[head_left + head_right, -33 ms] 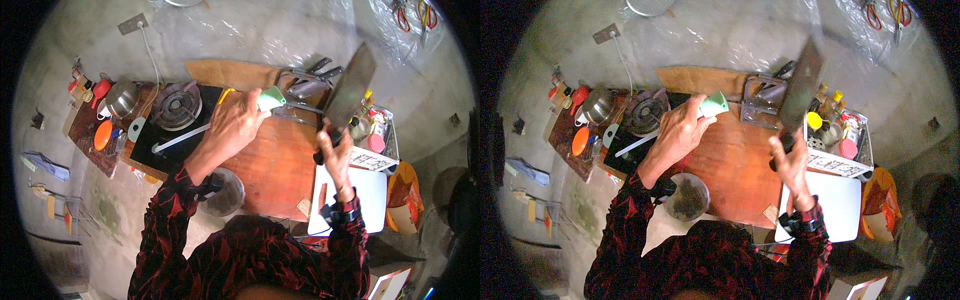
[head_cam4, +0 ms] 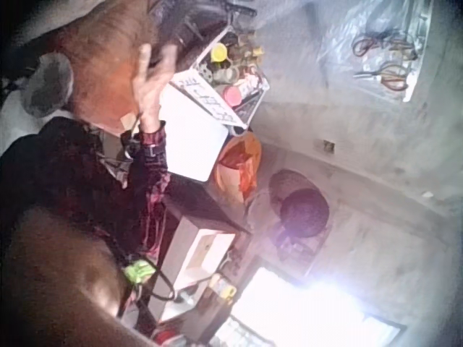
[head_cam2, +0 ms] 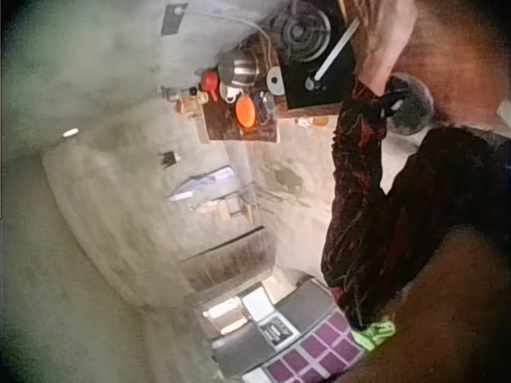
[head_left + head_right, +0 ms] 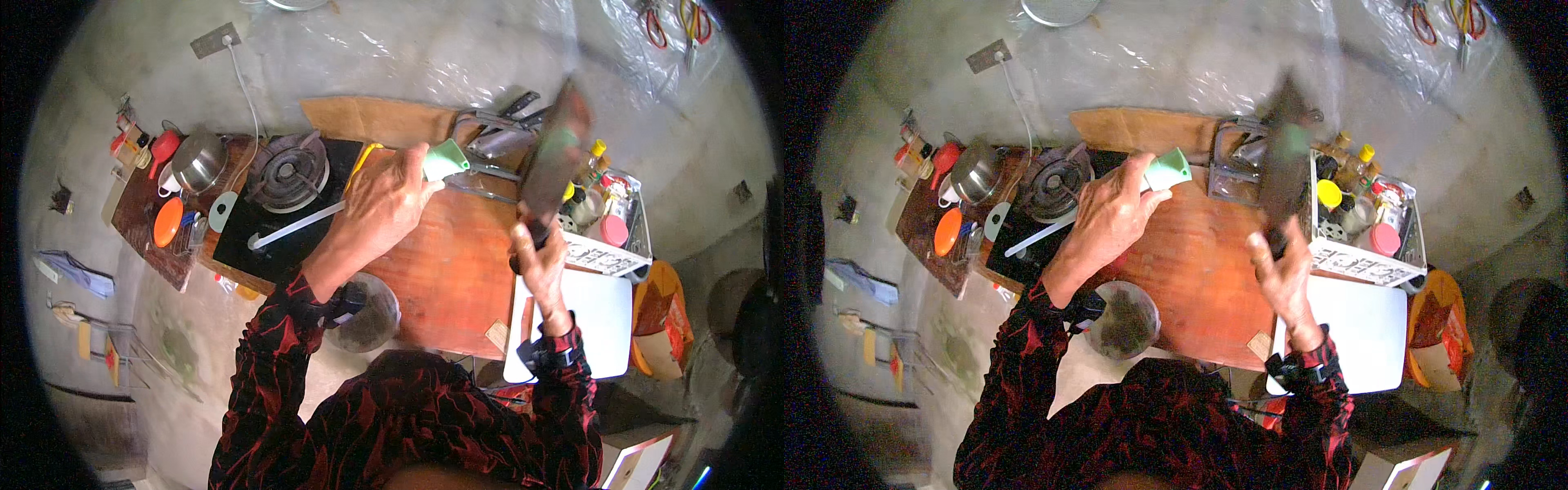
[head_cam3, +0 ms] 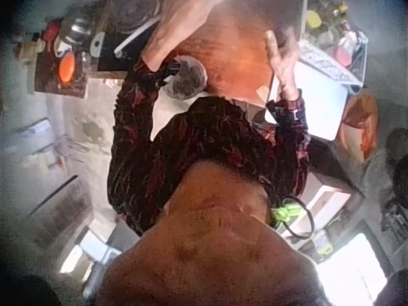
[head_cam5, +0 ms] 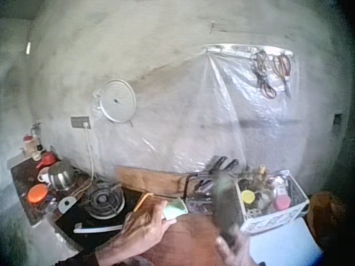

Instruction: The person washes a pump dispenser in a basin of water, rinses the tube, reassembles the pump components, and uses a knife to scrape or clean a green part of the dispenser assembly.

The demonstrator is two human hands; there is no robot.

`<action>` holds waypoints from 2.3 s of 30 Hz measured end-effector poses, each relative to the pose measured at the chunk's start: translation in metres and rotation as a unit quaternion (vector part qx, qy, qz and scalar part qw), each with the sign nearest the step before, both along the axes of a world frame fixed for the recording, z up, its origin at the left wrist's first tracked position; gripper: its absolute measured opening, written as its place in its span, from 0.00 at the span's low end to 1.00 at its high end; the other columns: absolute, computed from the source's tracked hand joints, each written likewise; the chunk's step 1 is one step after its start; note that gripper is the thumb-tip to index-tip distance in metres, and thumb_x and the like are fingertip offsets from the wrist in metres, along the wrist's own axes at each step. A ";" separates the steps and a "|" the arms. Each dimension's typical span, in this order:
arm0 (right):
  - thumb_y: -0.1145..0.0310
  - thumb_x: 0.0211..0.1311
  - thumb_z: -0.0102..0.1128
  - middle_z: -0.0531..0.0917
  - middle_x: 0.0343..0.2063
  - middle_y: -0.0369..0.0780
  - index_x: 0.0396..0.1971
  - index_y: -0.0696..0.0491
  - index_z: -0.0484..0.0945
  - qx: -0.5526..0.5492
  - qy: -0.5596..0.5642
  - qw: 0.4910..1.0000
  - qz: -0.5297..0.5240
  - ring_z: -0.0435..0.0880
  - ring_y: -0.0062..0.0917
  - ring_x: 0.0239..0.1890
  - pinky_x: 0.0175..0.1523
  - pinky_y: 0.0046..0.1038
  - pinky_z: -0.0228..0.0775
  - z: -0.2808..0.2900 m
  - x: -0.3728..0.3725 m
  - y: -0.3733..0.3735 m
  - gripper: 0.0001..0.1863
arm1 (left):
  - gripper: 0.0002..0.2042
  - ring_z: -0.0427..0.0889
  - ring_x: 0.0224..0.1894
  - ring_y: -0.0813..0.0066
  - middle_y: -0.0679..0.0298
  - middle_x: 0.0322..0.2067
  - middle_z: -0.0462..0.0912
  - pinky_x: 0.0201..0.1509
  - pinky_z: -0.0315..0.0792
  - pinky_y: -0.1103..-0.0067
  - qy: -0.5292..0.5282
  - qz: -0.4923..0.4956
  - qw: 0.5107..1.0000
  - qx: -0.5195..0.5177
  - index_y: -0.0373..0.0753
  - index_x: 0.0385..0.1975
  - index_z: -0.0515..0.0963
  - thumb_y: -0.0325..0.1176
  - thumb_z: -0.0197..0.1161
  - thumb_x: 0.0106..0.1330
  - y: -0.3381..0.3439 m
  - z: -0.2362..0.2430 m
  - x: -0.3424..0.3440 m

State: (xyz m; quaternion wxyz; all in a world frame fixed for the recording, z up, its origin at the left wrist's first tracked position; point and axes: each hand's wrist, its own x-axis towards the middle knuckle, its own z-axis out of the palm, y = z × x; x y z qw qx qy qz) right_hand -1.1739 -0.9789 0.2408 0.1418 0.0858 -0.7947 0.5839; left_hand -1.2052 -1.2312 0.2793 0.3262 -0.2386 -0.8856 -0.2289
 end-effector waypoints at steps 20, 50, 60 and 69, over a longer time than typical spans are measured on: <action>0.76 0.53 0.65 0.76 0.23 0.42 0.28 0.55 0.71 0.239 0.160 0.955 -0.077 0.78 0.37 0.21 0.23 0.34 0.70 -0.019 0.105 0.002 0.09 | 0.14 0.80 0.31 0.45 0.47 0.31 0.79 0.30 0.73 0.63 -0.047 -0.154 0.979 0.125 0.34 0.43 0.69 0.27 0.63 0.59 0.036 0.010 0.059; 0.74 0.48 0.67 0.75 0.24 0.40 0.29 0.53 0.70 0.287 0.167 0.940 -0.084 0.78 0.37 0.22 0.25 0.34 0.71 -0.032 0.132 0.036 0.13 | 0.14 0.73 0.33 0.72 0.64 0.31 0.75 0.38 0.68 0.77 -0.249 -0.290 0.895 0.230 0.33 0.45 0.72 0.36 0.59 0.65 0.067 -0.015 0.073; 0.73 0.48 0.66 0.75 0.24 0.40 0.28 0.53 0.69 0.330 0.091 0.935 -0.095 0.77 0.40 0.27 0.27 0.37 0.71 -0.051 0.138 0.066 0.12 | 0.21 0.60 0.22 0.92 0.74 0.23 0.70 0.22 0.52 0.91 -0.352 -0.317 0.813 0.340 0.36 0.51 0.71 0.46 0.58 0.68 0.063 -0.020 0.052; 0.73 0.47 0.66 0.75 0.23 0.40 0.28 0.54 0.70 0.321 0.094 0.938 -0.091 0.78 0.37 0.23 0.26 0.35 0.73 -0.069 0.135 0.079 0.12 | 0.15 0.65 0.26 0.88 0.74 0.23 0.70 0.28 0.61 0.87 -0.412 -0.312 0.784 0.345 0.36 0.39 0.72 0.44 0.57 0.69 0.067 -0.015 0.060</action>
